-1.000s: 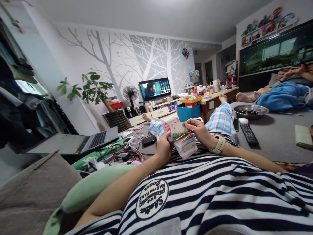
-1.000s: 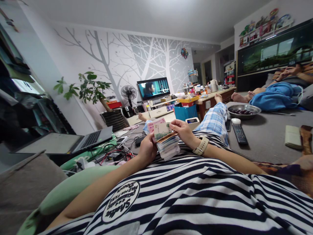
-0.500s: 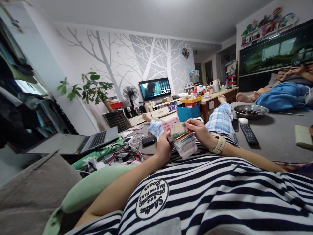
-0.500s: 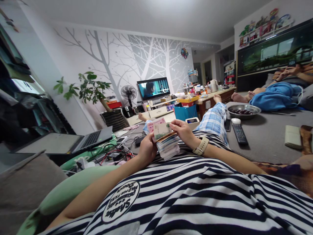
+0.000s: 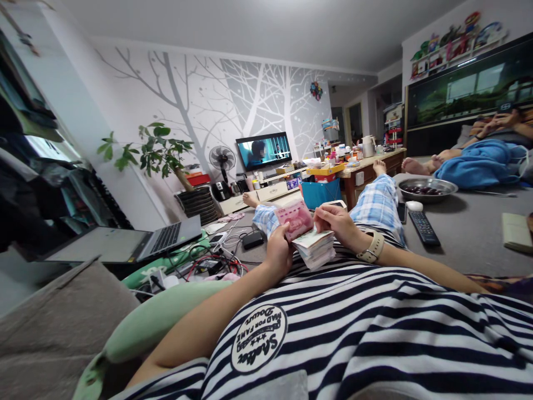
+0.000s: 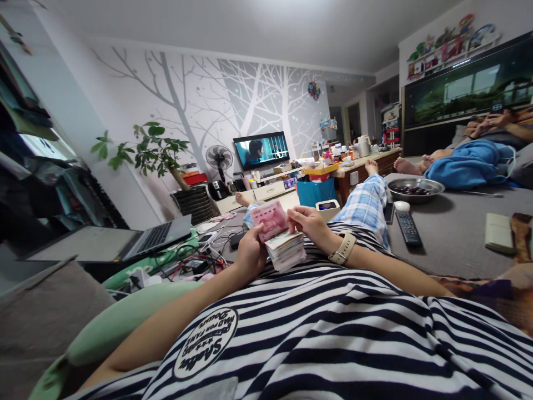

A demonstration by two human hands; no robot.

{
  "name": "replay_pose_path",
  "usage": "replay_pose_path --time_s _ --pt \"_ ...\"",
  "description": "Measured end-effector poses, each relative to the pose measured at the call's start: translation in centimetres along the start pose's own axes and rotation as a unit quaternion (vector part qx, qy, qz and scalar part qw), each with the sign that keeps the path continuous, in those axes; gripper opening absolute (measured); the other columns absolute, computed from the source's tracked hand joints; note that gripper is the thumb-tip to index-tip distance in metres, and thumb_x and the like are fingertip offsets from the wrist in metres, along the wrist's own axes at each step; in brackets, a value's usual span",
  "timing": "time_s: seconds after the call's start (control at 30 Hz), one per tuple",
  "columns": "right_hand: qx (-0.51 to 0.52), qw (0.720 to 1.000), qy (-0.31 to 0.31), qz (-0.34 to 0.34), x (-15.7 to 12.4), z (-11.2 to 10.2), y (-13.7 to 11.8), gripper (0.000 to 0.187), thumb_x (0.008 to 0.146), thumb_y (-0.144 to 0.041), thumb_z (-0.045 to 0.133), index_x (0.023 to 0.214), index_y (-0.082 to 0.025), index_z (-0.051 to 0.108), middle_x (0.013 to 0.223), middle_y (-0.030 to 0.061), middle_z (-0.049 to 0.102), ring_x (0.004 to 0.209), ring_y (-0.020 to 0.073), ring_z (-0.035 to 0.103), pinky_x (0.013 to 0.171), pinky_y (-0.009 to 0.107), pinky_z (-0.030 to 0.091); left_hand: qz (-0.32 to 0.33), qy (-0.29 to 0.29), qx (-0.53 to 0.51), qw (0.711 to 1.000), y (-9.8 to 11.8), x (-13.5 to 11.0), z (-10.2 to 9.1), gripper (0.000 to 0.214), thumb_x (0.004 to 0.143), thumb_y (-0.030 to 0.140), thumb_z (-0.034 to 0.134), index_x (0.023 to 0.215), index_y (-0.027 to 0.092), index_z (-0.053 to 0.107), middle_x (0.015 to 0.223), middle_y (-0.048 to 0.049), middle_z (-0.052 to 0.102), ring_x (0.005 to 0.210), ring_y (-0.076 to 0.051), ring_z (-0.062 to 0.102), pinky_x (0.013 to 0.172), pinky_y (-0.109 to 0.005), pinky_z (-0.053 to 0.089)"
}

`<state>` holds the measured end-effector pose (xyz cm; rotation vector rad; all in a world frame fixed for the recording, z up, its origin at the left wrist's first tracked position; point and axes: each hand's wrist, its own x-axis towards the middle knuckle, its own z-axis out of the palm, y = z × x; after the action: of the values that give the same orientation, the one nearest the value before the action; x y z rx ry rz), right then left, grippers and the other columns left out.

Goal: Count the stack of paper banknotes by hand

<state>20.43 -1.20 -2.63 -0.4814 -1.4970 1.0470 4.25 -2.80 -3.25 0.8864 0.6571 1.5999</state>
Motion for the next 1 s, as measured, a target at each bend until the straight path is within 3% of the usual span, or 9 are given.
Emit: replay_pose_path --time_s 0.23,0.43,0.57,0.77,1.0 --pt "-0.022 0.998 0.061 0.019 0.4 -0.2 0.0 0.053 0.057 -0.064 0.082 0.064 -0.017 0.058 0.058 -0.0035 0.054 0.056 0.0102 0.044 0.055 0.026 0.033 0.009 -0.032 0.031 0.999 0.1 -0.6 0.1 0.019 0.069 0.021 0.068 0.086 0.016 0.064 0.078 -0.0047 0.073 0.092 -0.028 0.071 0.085 -0.041 0.057" --pt "-0.028 0.999 0.04 0.014 0.4 -0.2 0.1 0.052 0.058 -0.062 0.081 0.062 -0.017 0.056 0.058 -0.0042 0.051 0.056 0.0097 0.041 0.054 0.025 0.031 0.021 -0.083 0.026 0.996 0.2 -0.9 0.3 0.042 0.063 0.019 0.074 0.103 0.016 0.065 0.084 -0.0054 0.075 0.096 -0.029 0.071 0.091 -0.042 0.055" --pt "-0.043 0.999 0.032 0.005 0.4 -0.3 0.1 0.052 0.058 -0.062 0.081 0.063 -0.018 0.056 0.059 -0.0041 0.05 0.057 0.0098 0.041 0.053 0.025 0.03 0.013 -0.079 0.029 0.996 0.1 -1.0 0.2 0.04 0.065 0.021 0.075 0.104 0.016 0.065 0.083 -0.0057 0.075 0.093 -0.029 0.072 0.089 -0.042 0.055" --pt "-0.043 0.998 0.044 -0.01 0.4 -0.4 0.2 0.05 0.06 -0.062 0.08 0.063 -0.018 0.055 0.059 -0.004 0.05 0.056 0.0099 0.04 0.053 0.026 0.031 0.006 -0.037 0.053 0.998 -0.3 -0.5 -0.4 0.015 0.073 0.027 0.071 0.082 0.017 0.065 0.074 -0.0024 0.07 0.072 -0.02 0.067 0.075 -0.035 0.055" --pt "-0.026 0.999 0.043 -0.003 0.3 -0.4 0.1 0.045 0.061 -0.055 0.082 0.066 -0.017 0.059 0.063 -0.0027 0.055 0.059 0.0109 0.046 0.056 0.026 0.036 -0.01 -0.047 0.061 0.997 -0.7 -0.1 -0.8 0.025 0.077 0.032 0.069 0.094 0.014 0.07 0.091 -0.0073 0.075 0.088 -0.024 0.069 0.082 -0.036 0.056"
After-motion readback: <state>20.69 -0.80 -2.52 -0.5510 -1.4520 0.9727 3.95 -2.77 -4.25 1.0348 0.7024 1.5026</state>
